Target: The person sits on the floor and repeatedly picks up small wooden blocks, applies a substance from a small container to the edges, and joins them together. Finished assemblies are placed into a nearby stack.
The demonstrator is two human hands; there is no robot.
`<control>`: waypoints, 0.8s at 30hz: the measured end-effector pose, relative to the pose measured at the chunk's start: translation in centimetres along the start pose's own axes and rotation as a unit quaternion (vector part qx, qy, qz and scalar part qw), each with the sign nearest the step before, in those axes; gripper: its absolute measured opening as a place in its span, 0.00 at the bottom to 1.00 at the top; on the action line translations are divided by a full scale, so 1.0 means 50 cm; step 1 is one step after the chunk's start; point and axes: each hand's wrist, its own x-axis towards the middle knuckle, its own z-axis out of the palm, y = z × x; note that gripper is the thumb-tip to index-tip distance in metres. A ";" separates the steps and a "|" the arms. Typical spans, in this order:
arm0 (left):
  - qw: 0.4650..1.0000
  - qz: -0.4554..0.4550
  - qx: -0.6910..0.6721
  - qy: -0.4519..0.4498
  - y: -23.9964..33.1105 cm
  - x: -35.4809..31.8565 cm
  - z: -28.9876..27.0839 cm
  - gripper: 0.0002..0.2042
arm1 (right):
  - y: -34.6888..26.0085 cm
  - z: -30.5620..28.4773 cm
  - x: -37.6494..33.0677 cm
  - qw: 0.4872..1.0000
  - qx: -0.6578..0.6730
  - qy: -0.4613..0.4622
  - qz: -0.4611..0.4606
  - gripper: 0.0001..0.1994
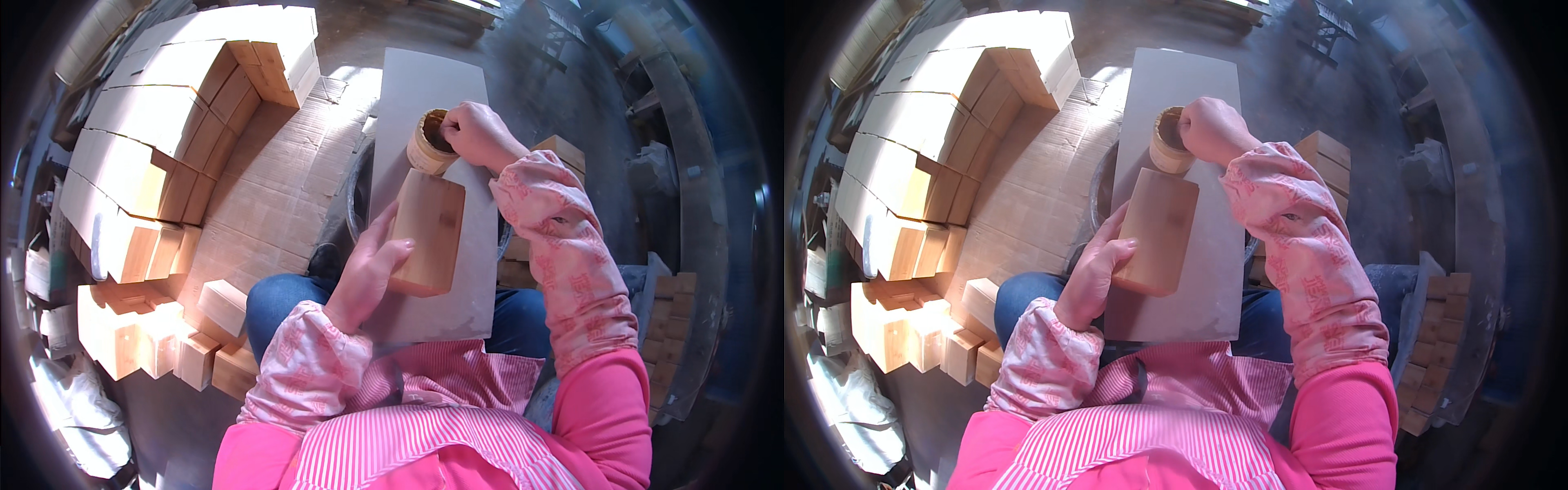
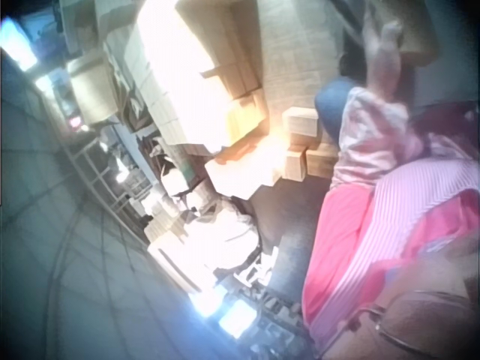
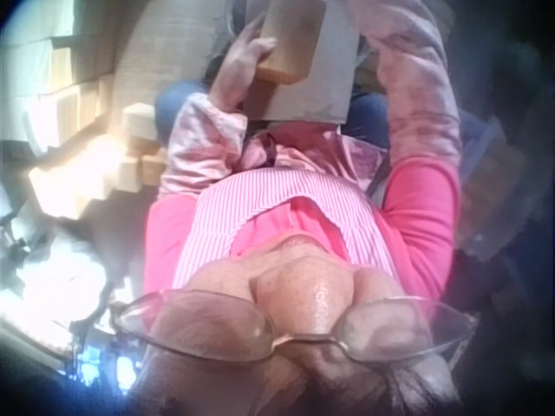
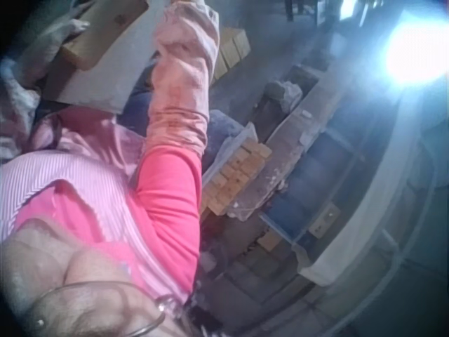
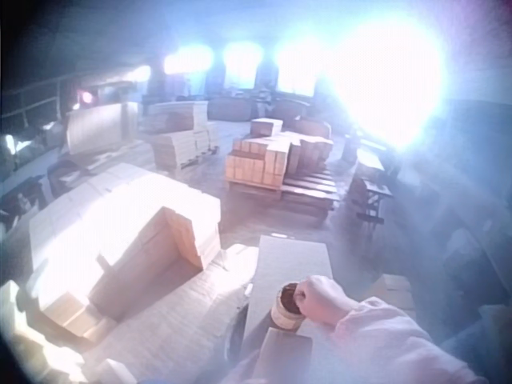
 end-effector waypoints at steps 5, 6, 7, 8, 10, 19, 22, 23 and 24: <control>0.999 0.003 0.039 0.008 -0.003 0.003 -0.003 0.34 | 0.011 -0.016 0.005 0.993 0.108 -0.037 0.033 0.09; 0.999 0.002 0.052 0.009 -0.003 0.003 -0.003 0.34 | 0.014 -0.021 -0.002 0.984 0.171 -0.028 0.037 0.10; 0.998 0.004 0.058 0.009 -0.003 0.002 -0.003 0.34 | 0.018 -0.026 -0.014 0.973 0.225 -0.018 0.058 0.10; 0.998 0.008 0.064 0.009 -0.002 0.002 -0.002 0.34 | 0.022 -0.032 -0.025 0.958 0.277 -0.008 0.078 0.11; 0.998 0.009 0.062 0.009 -0.001 0.001 0.001 0.34 | 0.033 -0.052 -0.046 0.929 0.338 -0.045 0.143 0.12; 0.999 -0.021 0.008 0.026 0.015 0.000 0.017 0.33 | 0.008 -0.041 -0.278 0.930 0.359 0.081 0.008 0.03; 0.999 -0.025 0.018 0.043 0.018 -0.001 0.022 0.33 | -0.013 -0.020 -0.328 0.957 0.238 0.142 -0.087 0.06; 0.999 -0.025 0.018 0.044 0.018 -0.001 0.022 0.33 | -0.019 -0.013 -0.336 0.959 0.207 0.157 -0.112 0.08; 0.999 -0.022 0.016 0.042 0.019 -0.001 0.022 0.33 | -0.025 -0.007 -0.340 0.961 0.175 0.170 -0.131 0.10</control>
